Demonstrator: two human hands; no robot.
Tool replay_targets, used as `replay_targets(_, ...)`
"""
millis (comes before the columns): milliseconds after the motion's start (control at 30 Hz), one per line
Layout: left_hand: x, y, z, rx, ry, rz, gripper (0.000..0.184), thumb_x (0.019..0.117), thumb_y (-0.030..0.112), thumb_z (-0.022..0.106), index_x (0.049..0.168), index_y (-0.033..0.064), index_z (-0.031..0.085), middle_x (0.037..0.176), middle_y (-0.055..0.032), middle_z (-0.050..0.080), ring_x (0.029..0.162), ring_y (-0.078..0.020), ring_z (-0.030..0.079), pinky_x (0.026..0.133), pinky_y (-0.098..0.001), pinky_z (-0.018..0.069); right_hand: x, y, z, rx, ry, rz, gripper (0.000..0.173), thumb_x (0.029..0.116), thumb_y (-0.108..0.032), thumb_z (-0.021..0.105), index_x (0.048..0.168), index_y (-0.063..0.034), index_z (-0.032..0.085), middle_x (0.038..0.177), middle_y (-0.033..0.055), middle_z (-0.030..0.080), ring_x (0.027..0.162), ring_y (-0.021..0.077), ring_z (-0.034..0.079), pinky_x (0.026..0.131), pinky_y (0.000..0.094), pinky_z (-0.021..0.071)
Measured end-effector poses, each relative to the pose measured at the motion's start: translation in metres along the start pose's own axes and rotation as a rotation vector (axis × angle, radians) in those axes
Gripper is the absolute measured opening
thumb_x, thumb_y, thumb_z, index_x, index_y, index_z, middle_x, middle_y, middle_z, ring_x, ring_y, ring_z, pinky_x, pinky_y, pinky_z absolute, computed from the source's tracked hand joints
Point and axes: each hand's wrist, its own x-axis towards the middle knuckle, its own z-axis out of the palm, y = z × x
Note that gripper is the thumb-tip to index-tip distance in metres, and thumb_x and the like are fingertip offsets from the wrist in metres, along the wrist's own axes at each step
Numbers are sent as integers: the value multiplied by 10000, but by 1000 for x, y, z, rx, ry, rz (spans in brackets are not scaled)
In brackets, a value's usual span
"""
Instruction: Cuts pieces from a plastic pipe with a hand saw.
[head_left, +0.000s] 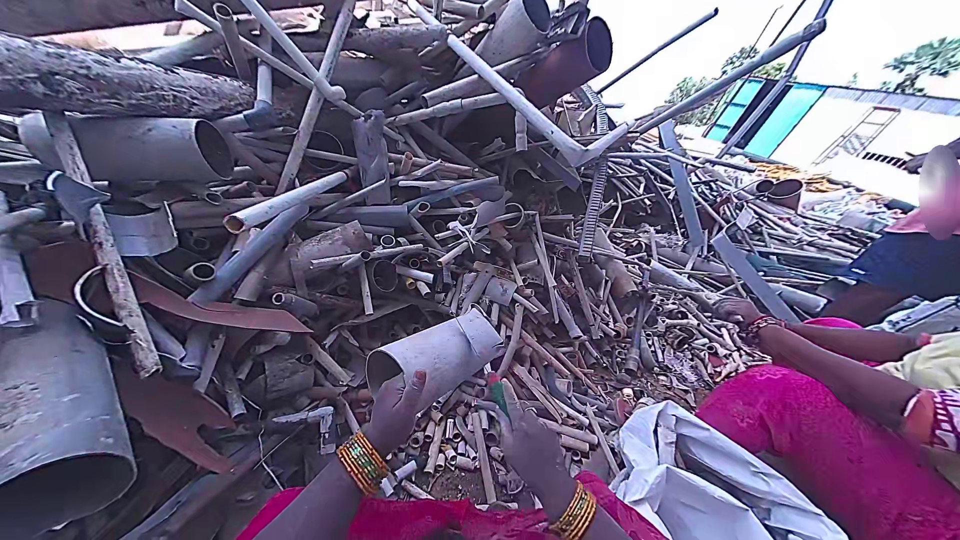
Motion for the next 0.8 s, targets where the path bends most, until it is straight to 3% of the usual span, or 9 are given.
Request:
replay_targets(67, -2, 3, 1, -15, 15, -12, 444, 1040, 299, 393, 966, -41, 669, 851, 13, 687, 834, 49, 648, 814, -195, 540, 19, 6, -16, 1, -300, 227, 586, 1117, -286, 364, 1662, -178, 178, 1348, 236, 615, 1130, 407, 672, 949, 551, 530)
replay_targets(200, 4, 3, -3, 11, 35, -21, 440, 1037, 284, 395, 950, -52, 666, 834, -7, 670, 816, 22, 636, 803, -228, 525, -15, -4, 7, 37, 155, -224, 489, 994, -187, 568, 1457, -30, 575, 987, 240, 741, 747, 406, 743, 610, 538, 590)
replay_targets(267, 4, 4, -5, -12, 55, 2, 405, 1033, 264, 406, 931, -34, 660, 816, 41, 667, 796, 71, 632, 791, -180, 532, -11, 0, 12, 12, 243, -260, 483, 959, -180, 594, 1422, -43, 617, 916, 224, 739, 669, 386, 729, 538, 518, 578)
replay_targets(400, 3, -5, -12, 286, -26, 243, 579, 1038, 415, 401, 839, -48, 685, 709, -59, 663, 689, -62, 652, 657, -268, 527, 14, 10, -26, 16, -214, 163, 566, 1107, -276, 399, 1645, -167, 262, 1290, 249, 651, 1103, 425, 679, 924, 566, 528)
replay_targets(467, 6, -9, -16, 520, -61, 405, 691, 1054, 467, 344, 797, -77, 682, 674, -189, 666, 654, -304, 712, 596, -472, 564, -1, 12, -17, 12, 42, -90, 522, 1041, -226, 501, 1539, -72, 479, 1074, 254, 722, 850, 428, 732, 709, 566, 579)
replay_targets(533, 7, -10, -19, 646, -31, 522, 661, 1048, 423, 342, 775, -76, 678, 671, -209, 673, 654, -362, 726, 583, -507, 573, -2, 21, 0, 1, 369, -362, 475, 927, -215, 566, 1349, -26, 675, 839, 202, 733, 583, 362, 702, 475, 501, 548)
replay_targets(600, 5, -12, -19, 670, 8, 600, 649, 1057, 411, 337, 786, -63, 686, 683, -193, 688, 665, -335, 734, 597, -474, 585, 5, 30, 0, 16, 271, -216, 482, 974, -191, 553, 1426, -33, 609, 923, 230, 739, 705, 412, 729, 586, 555, 575)
replay_targets(667, 3, -12, -14, 647, 36, 639, 625, 1054, 391, 351, 790, -58, 695, 687, -182, 696, 669, -312, 739, 611, -449, 593, 16, 29, -19, 73, -57, 94, 542, 1096, -239, 440, 1611, -102, 343, 1210, 263, 689, 1056, 451, 692, 904, 595, 527)
replay_targets(800, 4, -14, -11, 586, 65, 596, 644, 1062, 417, 338, 801, -52, 693, 674, -173, 684, 650, -293, 728, 595, -444, 584, 1, 23, 7, 72, 364, -347, 480, 940, -207, 572, 1371, -13, 653, 905, 207, 749, 667, 374, 735, 537, 525, 577)
